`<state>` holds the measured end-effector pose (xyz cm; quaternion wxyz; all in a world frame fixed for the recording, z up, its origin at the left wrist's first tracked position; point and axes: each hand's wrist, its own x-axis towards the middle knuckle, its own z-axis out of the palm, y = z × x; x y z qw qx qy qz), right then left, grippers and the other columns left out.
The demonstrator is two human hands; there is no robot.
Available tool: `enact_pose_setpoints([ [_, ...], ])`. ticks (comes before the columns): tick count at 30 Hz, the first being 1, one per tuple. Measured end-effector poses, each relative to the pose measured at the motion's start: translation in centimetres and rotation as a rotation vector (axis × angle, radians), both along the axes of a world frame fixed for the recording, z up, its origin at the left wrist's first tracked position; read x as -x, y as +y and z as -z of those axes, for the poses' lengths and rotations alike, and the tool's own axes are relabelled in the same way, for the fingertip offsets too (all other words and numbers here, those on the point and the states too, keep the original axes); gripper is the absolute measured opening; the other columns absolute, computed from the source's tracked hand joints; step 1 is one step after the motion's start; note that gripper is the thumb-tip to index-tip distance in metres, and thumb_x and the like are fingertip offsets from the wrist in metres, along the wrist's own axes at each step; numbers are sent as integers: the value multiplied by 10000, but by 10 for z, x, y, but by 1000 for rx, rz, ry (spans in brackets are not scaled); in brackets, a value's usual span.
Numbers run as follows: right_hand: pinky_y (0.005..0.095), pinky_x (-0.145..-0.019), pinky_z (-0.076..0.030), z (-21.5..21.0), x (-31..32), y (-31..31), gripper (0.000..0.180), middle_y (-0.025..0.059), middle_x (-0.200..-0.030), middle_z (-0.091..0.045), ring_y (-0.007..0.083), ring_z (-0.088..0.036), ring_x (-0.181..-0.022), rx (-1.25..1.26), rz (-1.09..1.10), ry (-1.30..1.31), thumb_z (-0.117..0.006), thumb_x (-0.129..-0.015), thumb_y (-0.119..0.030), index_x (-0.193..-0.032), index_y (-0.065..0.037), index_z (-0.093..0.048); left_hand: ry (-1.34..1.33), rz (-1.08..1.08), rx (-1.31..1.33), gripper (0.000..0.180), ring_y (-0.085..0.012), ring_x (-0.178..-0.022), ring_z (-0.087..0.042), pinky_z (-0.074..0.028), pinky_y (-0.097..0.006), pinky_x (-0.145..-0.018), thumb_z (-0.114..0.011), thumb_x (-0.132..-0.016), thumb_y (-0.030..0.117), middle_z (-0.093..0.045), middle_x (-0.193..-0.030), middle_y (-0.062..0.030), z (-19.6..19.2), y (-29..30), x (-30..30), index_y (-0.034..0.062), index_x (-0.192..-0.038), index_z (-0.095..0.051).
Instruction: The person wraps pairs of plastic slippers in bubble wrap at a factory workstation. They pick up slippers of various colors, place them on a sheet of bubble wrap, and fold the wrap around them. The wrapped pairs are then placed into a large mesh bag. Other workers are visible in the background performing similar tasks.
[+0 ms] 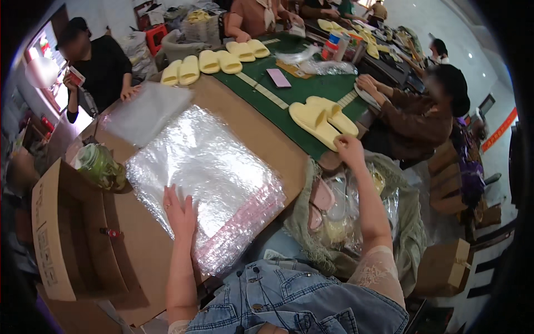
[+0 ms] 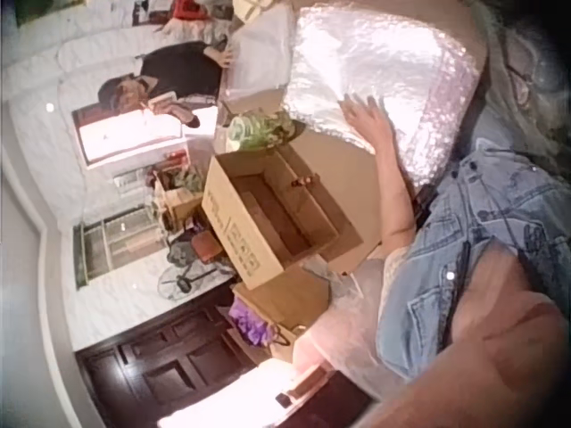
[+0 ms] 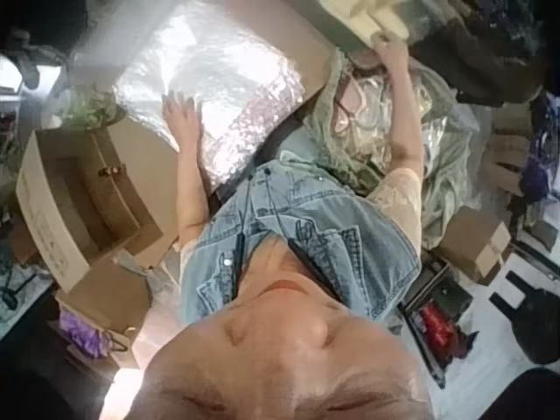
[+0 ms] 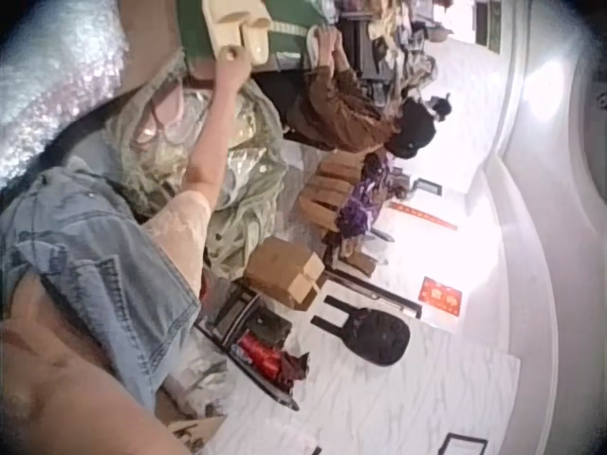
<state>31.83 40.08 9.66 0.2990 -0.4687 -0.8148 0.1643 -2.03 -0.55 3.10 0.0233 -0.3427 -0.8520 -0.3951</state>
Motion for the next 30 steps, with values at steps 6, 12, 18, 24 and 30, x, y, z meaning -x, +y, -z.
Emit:
enact_pose_setpoints([
  [6,462,-986,-473,38,46,101,688,230,-1246,-591,386,-548,-1197,84,23,-93,-754,-785,-416,-1270,31,-558,81,-21,-31,596,-471,-1381,-342,-255,-514,-1157,-634,-913,236,-349,-1498,-336,11,1,7,-17,-1417,-440],
  [12,474,-942,-495,60,85,108,468,210,-1140,-620,385,-580,-1096,-45,204,-283,-723,-789,-331,-1119,-12,-627,80,-10,-22,612,-478,-1386,-326,-248,-520,-1158,-640,-906,270,-334,-1498,-346,8,5,3,-13,-1411,-441],
  [18,496,-837,-489,54,99,23,292,202,-1009,-624,400,-579,-1030,-154,82,-212,-663,-821,-267,-915,6,-617,90,1,-3,611,-488,-1385,-315,-243,-533,-1155,-640,-910,288,-337,-1490,-355,3,1,-1,-15,-1405,-448],
  [24,473,-845,-495,61,93,-28,355,189,-1041,-590,374,-586,-986,-295,150,-256,-677,-852,-336,-934,6,-629,70,217,51,628,-430,-1375,-370,-321,-501,-1133,-723,-852,317,-435,-1464,-261,-23,-9,-4,22,-1368,-520],
  [30,479,-850,-506,56,102,-37,413,206,-1065,-613,388,-605,-1007,-250,234,-358,-661,-868,-390,-934,18,-657,71,602,261,733,-375,-1369,-415,-325,-451,-1155,-804,-724,474,-520,-1424,-171,-55,-21,-11,95,-1316,-599],
])
